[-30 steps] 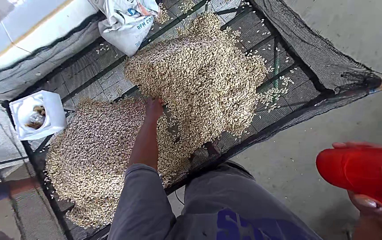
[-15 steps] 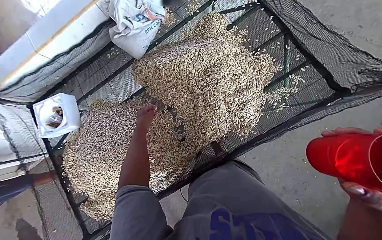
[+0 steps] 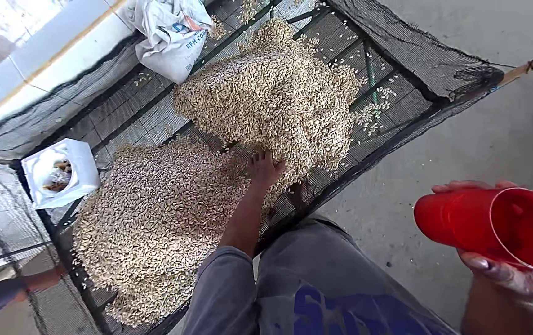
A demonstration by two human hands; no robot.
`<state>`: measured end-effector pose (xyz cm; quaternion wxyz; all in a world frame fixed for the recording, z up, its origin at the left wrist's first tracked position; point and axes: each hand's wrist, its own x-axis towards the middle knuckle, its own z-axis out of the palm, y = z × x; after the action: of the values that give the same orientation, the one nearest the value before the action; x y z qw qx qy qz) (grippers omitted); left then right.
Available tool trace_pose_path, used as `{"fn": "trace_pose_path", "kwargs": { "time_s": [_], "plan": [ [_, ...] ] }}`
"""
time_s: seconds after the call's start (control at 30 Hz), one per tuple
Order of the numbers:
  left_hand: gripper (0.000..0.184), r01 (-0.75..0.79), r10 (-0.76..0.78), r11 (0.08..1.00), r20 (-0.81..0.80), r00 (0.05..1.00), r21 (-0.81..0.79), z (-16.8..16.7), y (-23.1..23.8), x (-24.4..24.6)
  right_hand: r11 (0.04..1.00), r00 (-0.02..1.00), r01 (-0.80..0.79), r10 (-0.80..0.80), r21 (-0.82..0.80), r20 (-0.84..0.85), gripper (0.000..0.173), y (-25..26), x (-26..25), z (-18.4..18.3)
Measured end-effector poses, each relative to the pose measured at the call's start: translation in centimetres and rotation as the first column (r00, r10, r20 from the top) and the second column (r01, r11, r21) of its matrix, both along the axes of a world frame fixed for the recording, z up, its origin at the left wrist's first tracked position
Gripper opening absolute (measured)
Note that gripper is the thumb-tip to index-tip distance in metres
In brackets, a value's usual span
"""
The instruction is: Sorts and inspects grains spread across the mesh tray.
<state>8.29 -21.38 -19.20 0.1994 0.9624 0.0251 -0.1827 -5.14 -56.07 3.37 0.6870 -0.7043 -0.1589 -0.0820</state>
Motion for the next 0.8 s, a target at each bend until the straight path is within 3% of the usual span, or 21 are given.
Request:
{"fn": "trace_pose_path", "kwargs": {
  "time_s": [0.2,0.33,0.43,0.6,0.8],
  "plan": [
    [0.041,0.412,-0.397,0.906,-0.145,0.906,0.093,2.0,4.6,-4.8,1.000,1.000,-0.001,0.001,0.008,0.013,0.095,1.6,-2.5,-0.1],
    [0.062,0.476,-0.403,0.858,-0.321,0.857,0.194,5.0,8.1,-7.9,0.999,0.998,-0.046,0.045,0.022,0.040,0.095,2.8,-2.7,-0.4],
    [0.059,0.499,-0.397,0.838,-0.382,0.835,0.220,6.3,9.0,-9.0,0.997,0.996,-0.074,0.072,0.031,0.049,0.095,3.9,-2.8,-0.7],
    [0.043,0.404,-0.281,0.872,-0.391,0.876,0.277,9.6,12.9,-8.4,0.996,0.993,-0.089,0.087,0.024,0.077,0.093,4.9,-3.6,-0.1],
    [0.030,0.037,-0.028,0.978,-0.050,0.998,0.204,16.8,22.6,-8.0,0.999,0.996,-0.017,0.014,0.035,0.084,0.093,4.1,-5.1,-1.5]
  ]
}}
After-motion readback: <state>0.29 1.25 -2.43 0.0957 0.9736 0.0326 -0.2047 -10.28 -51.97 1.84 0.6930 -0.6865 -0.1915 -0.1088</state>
